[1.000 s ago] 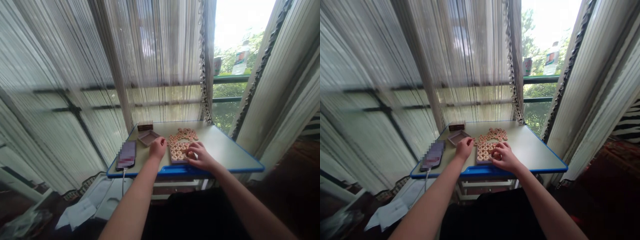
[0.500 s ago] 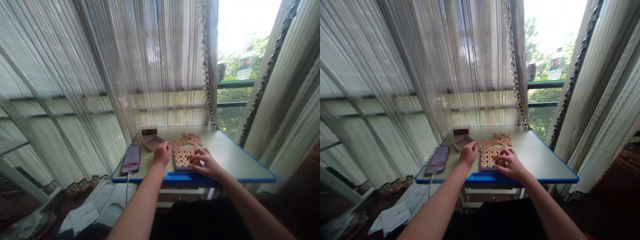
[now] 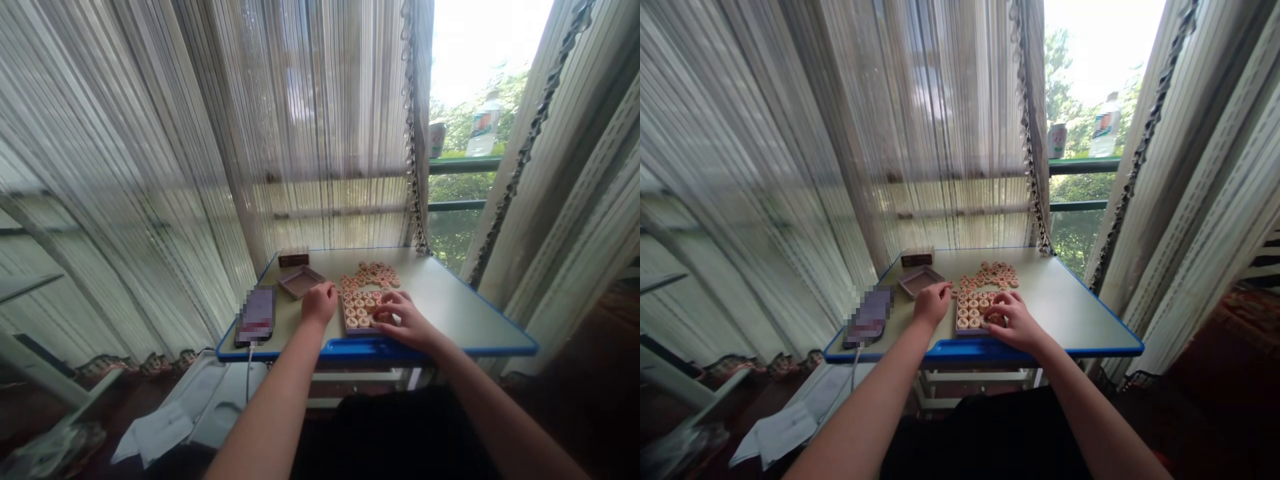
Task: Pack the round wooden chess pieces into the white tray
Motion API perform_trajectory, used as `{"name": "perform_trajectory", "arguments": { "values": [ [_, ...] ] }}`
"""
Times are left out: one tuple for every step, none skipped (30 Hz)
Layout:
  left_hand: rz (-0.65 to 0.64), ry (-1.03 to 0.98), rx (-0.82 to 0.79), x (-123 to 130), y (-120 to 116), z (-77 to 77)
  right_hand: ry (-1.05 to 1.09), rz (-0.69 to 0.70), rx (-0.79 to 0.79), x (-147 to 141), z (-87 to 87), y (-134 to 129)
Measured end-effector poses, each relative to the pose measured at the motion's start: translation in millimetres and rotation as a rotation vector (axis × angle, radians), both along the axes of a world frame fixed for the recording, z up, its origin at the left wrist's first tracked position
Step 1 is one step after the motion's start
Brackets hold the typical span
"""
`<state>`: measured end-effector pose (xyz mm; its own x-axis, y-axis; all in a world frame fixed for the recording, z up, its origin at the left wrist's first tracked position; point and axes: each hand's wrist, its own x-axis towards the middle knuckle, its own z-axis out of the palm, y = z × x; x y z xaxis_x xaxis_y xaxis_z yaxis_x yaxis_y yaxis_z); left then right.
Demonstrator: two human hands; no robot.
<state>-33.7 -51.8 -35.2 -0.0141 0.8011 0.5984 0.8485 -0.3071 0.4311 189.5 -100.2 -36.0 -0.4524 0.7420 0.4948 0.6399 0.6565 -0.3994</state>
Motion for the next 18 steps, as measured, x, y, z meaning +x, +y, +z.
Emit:
{"name": "perform_trajectory", "arguments": {
  "values": [
    [-0.003, 0.001, 0.001, 0.0, 0.0, 0.0, -0.001, 0.000, -0.005, 0.2, 0.4, -0.1],
    [-0.004, 0.001, 0.002, 0.1, 0.0, 0.0, 0.000, -0.002, -0.008, 0.3, 0.8, -0.2],
    [-0.003, 0.000, 0.004, 0.2, -0.1, 0.1, 0.003, -0.004, -0.008, 0.3, 1.0, -0.2],
    [0.001, -0.001, 0.007, 0.3, -0.2, 0.2, 0.006, -0.002, -0.006, 0.2, 1.2, -0.2],
    [0.003, -0.003, 0.010, 0.4, -0.3, 0.3, 0.009, 0.001, -0.004, 0.2, 1.2, -0.2],
    [0.004, -0.006, 0.015, 0.5, -0.4, 0.5, 0.011, 0.004, -0.005, 0.2, 1.3, -0.2],
    [0.004, -0.009, 0.021, 0.6, -0.5, 0.7, 0.013, 0.005, -0.008, 0.3, 1.3, -0.2],
    [0.004, -0.012, 0.029, 0.6, -0.5, 0.8, 0.012, 0.005, -0.014, 0.4, 1.2, -0.2],
    [0.003, -0.015, 0.036, 0.7, -0.5, 0.9, 0.011, 0.003, -0.020, 0.6, 1.2, -0.3],
    [0.004, -0.016, 0.042, 0.8, -0.5, 1.0, 0.011, -0.002, -0.026, 0.8, 1.2, -0.4],
    [0.006, -0.016, 0.046, 0.8, -0.5, 1.1, 0.014, -0.011, -0.028, 1.0, 1.1, -0.5],
    [0.010, -0.014, 0.048, 0.9, -0.5, 1.2, 0.019, -0.021, -0.025, 1.3, 1.1, -0.6],
    [0.014, -0.011, 0.047, 1.0, -0.6, 1.4, 0.027, -0.031, -0.019, 1.5, 1.1, -0.7],
    [0.019, -0.007, 0.045, 1.1, -0.7, 1.6, 0.034, -0.040, -0.012, 1.6, 1.2, -0.8],
    [0.024, -0.004, 0.044, 1.2, -1.0, 1.9, 0.040, -0.045, -0.004, 1.7, 1.3, -0.9],
    [0.030, -0.002, 0.044, 1.2, -1.3, 2.2, 0.041, -0.046, 0.001, 1.8, 1.4, -0.9],
    [0.037, -0.001, 0.043, 1.2, -1.7, 2.5, 0.038, -0.043, 0.002, 1.7, 1.4, -0.9],
    [0.043, 0.000, 0.042, 1.3, -2.2, 2.8, 0.033, -0.039, 0.001, 1.7, 1.5, -0.8]
  ]
}}
